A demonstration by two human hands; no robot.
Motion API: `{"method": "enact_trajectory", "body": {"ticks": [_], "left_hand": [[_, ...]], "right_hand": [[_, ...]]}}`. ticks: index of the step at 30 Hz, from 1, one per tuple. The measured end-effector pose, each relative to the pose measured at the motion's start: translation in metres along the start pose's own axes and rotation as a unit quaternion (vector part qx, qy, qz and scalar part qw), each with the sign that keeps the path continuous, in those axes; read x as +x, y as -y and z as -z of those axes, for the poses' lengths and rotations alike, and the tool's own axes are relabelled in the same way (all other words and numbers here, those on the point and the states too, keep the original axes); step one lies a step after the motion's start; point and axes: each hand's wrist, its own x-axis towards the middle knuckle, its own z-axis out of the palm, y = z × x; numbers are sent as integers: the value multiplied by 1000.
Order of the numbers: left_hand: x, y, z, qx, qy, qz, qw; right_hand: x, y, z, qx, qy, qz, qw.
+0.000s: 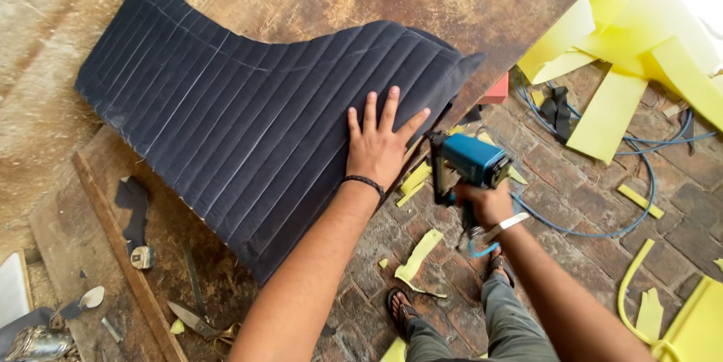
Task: The person staples dark fabric onto a wooden chair frame using a pneumatic staple gun, trims excess fabric with shears, and smooths the surface. The person works on the edges and corners, ensuring the fabric is taut and neatly attached.
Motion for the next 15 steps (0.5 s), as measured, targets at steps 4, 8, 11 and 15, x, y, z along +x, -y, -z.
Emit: {"method": "enact_trajectory", "body": {"ticks": [4,8,11,15], "left_hand": [[-15,3,4,-15,25,2,1000],[0,-3,3,5,5,-10,1000],[-9,11,14,-35,104,-27,994],[-58,48,43,-131,87,-70,985]], "right_hand": [[-2,-51,-28,57,12,-2,998],[8,-46,-25,72,48,6,996],[-3,-46,-39,82,74,-33,993],[-15,-43,-41,84,84,-21,993]]}}
